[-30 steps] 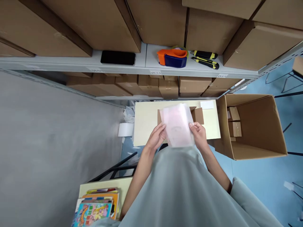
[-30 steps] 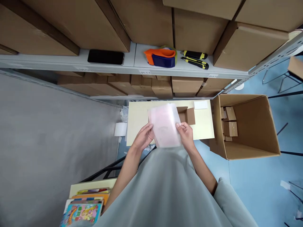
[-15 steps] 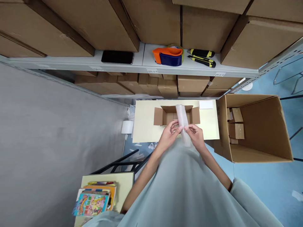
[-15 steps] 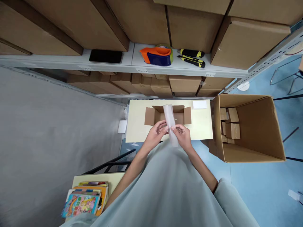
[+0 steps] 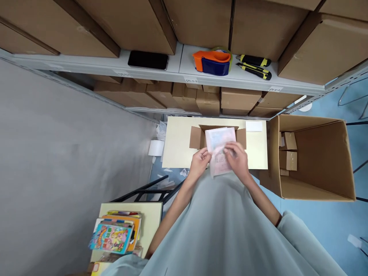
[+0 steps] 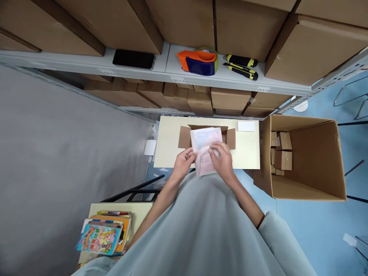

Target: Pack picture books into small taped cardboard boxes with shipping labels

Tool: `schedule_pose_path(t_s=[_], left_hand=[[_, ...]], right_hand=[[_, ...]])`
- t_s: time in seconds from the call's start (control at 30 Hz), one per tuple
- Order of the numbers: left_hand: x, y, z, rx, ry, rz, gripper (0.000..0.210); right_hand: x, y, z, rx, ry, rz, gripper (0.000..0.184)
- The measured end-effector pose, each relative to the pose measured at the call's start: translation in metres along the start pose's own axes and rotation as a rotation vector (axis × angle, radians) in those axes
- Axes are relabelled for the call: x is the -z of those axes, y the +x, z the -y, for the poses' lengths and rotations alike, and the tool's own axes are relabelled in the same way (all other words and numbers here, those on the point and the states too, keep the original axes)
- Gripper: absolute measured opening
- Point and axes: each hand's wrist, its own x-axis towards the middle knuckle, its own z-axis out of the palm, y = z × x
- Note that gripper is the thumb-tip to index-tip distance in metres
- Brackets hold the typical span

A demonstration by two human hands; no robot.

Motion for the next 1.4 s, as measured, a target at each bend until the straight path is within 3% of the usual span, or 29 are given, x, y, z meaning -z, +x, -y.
schedule_pose_path(t_s=[0.07,0.1,0.17,0.27,0.43,0.63,0.77,0.87,0.97,1.1,1.27,1.4], left_hand=[[0.005,0.000,0.000,0.001,-0.045,0.000,0.055],[0.007,0.001,-0.001,-0.002,-0.058,-0.002,0.058],[0.012,0.003,-0.002,-0.014,-0.074,-0.007,0.061],[0.018,0.010,-0.003,-0.039,-0.072,-0.020,0.062],[0.023,0.032,-0.006,-0.076,-0.023,-0.054,0.057],[0.015,0.079,-0.010,-0.131,0.020,-0.094,0.054],[0.011,0.104,0.001,-0.060,0.040,-0.114,0.056],[0.014,0.111,0.011,0.031,0.183,-0.085,0.047],[0.021,0.107,0.019,0.060,0.394,-0.024,0.041],[0.031,0.087,0.025,-0.064,0.574,-0.016,0.027],[0.047,0.056,0.033,-0.203,0.718,0.094,0.039],[0.057,0.042,0.037,-0.229,0.832,0.064,0.029]], right_hand=[[0.008,0.005,-0.011,-0.100,-0.047,-0.111,0.041],[0.011,0.006,-0.016,-0.168,-0.032,-0.102,0.052],[0.013,0.007,-0.025,-0.293,0.049,0.011,0.067],[0.012,0.004,-0.028,-0.360,0.174,0.159,0.065],[0.015,0.016,-0.012,-0.237,0.157,0.144,0.050],[0.033,0.065,0.017,0.031,-0.297,0.118,0.030],[0.033,0.086,0.023,0.092,-0.493,0.190,0.031],[0.029,0.090,0.014,0.069,-0.573,0.247,0.034],[0.023,0.090,0.001,0.022,-0.666,0.299,0.038],[0.013,0.095,-0.017,-0.070,-0.777,0.415,0.041],[-0.011,0.106,-0.045,-0.150,-0.859,0.606,0.040],[-0.033,0.115,-0.065,-0.145,-0.916,0.743,0.039]])
